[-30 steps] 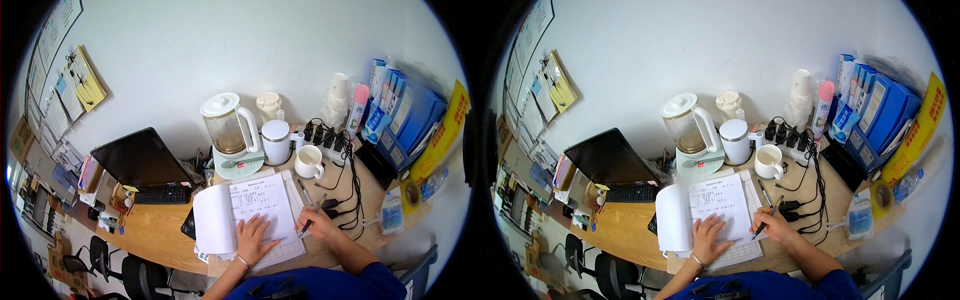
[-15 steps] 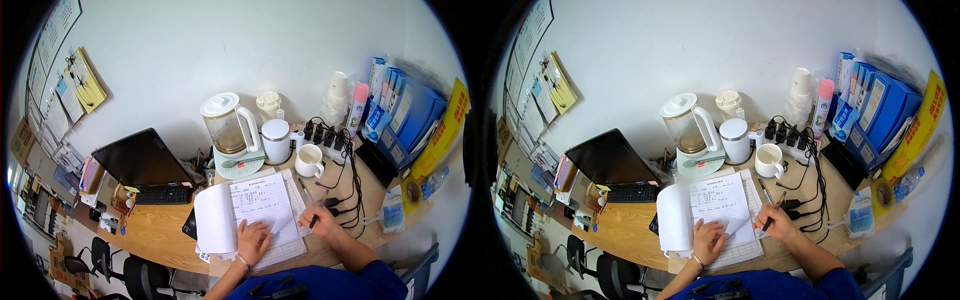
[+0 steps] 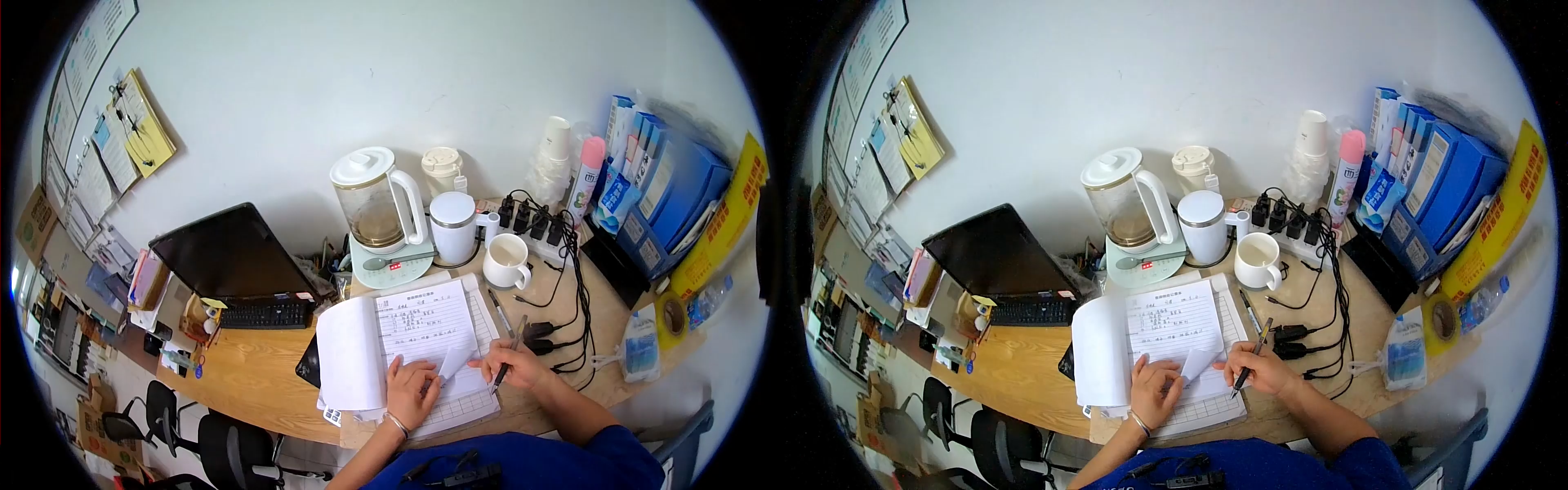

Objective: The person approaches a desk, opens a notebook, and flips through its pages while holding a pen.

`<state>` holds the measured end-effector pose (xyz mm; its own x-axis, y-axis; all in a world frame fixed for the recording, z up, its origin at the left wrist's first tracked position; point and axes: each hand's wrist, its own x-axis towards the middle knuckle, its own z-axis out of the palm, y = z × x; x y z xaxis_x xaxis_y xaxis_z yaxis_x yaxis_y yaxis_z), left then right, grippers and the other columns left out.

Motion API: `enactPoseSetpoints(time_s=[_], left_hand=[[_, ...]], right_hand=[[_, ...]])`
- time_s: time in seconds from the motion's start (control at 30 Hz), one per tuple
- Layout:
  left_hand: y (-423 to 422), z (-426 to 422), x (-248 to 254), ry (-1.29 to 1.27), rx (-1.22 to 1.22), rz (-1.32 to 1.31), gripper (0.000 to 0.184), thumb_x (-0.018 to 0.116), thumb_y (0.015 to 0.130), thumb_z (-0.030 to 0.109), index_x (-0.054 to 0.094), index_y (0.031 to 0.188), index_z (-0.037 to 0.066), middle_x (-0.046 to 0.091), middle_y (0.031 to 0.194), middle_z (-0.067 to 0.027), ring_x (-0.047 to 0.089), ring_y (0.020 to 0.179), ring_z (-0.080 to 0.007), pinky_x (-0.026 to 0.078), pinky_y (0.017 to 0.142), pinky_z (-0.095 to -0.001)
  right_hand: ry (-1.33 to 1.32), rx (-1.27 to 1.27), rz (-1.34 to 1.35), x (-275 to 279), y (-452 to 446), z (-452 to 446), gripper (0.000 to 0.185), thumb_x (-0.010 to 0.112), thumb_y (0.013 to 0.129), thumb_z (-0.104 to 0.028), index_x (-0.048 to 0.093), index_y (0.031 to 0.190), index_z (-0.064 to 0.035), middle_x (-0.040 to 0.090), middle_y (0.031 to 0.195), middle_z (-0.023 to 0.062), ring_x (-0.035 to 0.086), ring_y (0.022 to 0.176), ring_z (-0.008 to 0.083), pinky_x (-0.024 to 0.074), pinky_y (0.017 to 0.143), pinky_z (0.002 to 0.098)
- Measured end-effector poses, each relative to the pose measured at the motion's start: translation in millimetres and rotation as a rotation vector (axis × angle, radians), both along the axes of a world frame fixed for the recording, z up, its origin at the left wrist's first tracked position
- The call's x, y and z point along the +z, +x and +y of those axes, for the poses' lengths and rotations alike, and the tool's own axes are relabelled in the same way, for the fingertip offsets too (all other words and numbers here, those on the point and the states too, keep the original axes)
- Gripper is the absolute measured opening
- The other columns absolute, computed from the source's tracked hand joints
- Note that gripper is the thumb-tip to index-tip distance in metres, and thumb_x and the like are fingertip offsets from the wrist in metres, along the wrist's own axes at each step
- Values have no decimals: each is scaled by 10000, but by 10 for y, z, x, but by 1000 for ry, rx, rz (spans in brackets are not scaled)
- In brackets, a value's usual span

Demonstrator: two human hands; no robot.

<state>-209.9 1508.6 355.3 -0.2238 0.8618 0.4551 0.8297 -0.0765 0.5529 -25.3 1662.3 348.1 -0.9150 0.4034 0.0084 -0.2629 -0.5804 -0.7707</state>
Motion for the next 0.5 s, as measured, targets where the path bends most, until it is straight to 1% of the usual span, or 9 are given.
enactPoseSetpoints(time_s=[0.1,0.27,0.33,0.43,0.5], left_hand=[[-2,5,-9,5,1,1,88,659,760,134,602,811,91,630,948,-48,573,972,-205,252,1017,-471],[-10,9,-26,-3,1,0,92,657,763,140,601,818,91,630,945,-45,573,972,-204,246,1018,-466],[-10,9,-26,-6,0,2,94,657,763,141,601,820,92,630,944,-45,573,972,-204,244,1019,-464],[-6,10,-17,-3,6,4,64,641,781,139,600,811,99,639,945,-45,577,957,-199,255,1023,-466],[-8,11,-23,-8,4,4,90,658,763,147,604,811,93,632,940,-43,572,973,-198,245,1020,-464]], right_hand=[[-3,-1,-3,-10,1,-1,250,458,917,-147,503,679,-88,544,625,28,590,673,218,253,1049,479],[-6,1,5,29,-1,-19,241,466,918,-162,501,692,-87,538,628,25,592,678,216,246,1053,480],[15,-27,-48,85,-8,-38,291,504,908,-216,487,646,-89,483,591,7,588,665,185,291,1044,434],[14,-28,-49,73,-11,-37,289,505,910,-221,486,651,-95,484,594,0,588,664,179,293,1040,436],[19,-24,-47,67,-8,-30,285,506,910,-223,486,656,-96,484,596,-2,589,664,177,294,1039,438]])
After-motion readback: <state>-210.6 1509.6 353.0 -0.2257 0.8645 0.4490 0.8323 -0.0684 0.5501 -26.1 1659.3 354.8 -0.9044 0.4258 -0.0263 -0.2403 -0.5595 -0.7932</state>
